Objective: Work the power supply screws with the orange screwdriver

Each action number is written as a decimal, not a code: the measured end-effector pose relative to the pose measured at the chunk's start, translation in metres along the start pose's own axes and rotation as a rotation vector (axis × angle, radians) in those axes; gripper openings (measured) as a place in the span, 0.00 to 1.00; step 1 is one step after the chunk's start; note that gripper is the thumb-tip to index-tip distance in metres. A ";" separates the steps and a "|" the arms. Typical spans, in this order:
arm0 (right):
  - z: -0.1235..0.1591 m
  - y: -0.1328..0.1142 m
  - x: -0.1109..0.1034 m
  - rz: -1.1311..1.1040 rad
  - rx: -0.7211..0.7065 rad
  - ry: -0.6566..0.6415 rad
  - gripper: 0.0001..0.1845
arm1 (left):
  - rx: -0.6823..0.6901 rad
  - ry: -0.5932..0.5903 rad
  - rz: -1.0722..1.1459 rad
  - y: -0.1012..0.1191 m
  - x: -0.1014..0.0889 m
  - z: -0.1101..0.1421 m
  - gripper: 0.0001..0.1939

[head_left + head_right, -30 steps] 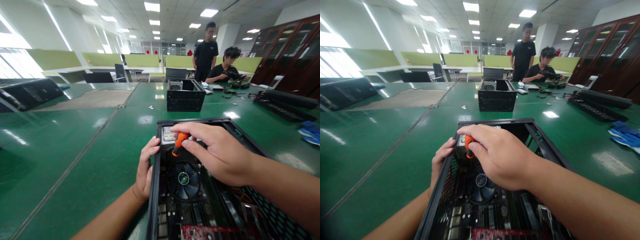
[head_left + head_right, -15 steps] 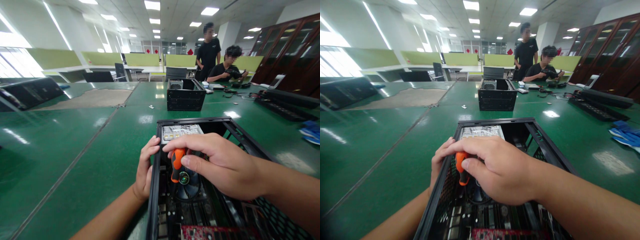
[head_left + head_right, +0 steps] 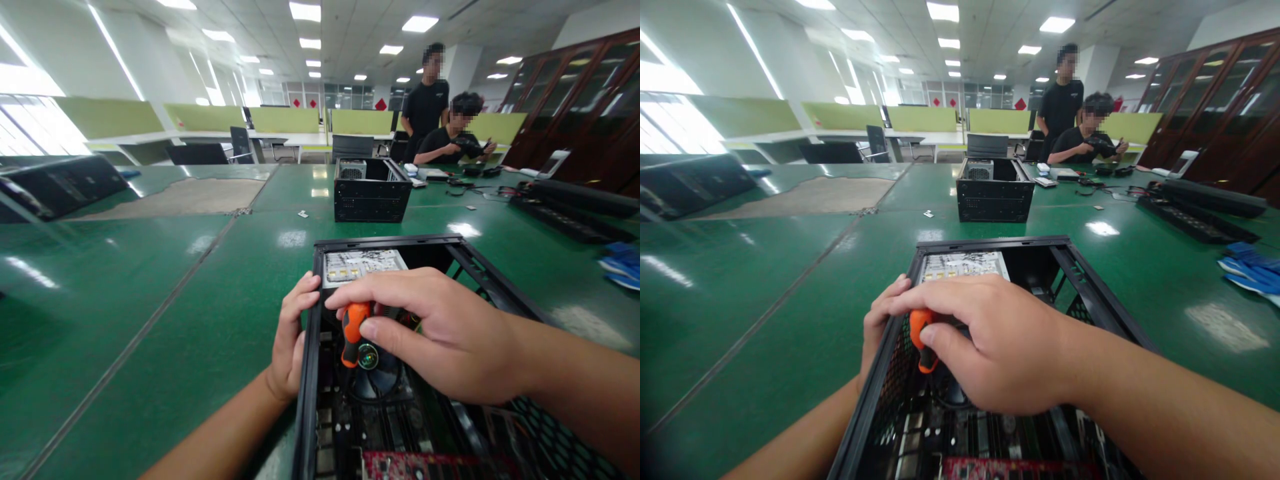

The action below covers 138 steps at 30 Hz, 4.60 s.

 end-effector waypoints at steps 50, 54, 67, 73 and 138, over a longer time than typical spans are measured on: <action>0.016 0.013 -0.021 0.068 -0.093 0.090 0.11 | 0.025 0.008 -0.027 0.003 -0.001 -0.006 0.26; 0.016 0.012 -0.020 0.056 -0.079 0.089 0.11 | -0.002 0.013 -0.019 0.002 -0.002 -0.004 0.25; 0.015 0.004 -0.023 0.044 0.030 0.069 0.09 | -0.016 0.013 -0.022 0.001 -0.002 -0.001 0.25; 0.015 0.007 -0.022 0.058 -0.022 0.093 0.10 | 0.006 0.006 -0.016 0.003 -0.001 -0.005 0.26; 0.009 0.021 -0.031 0.460 0.166 0.197 0.18 | -0.020 0.032 -0.005 0.003 -0.003 -0.005 0.23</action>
Point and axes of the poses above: each hand's wrist, its own z-axis away from the middle knuckle, its own x-axis out of the palm, y = z × x, the point moved 2 cm from there along -z, towards the middle knuckle, and after that the axes turned 1 degree about z, right-handed, at the moved point
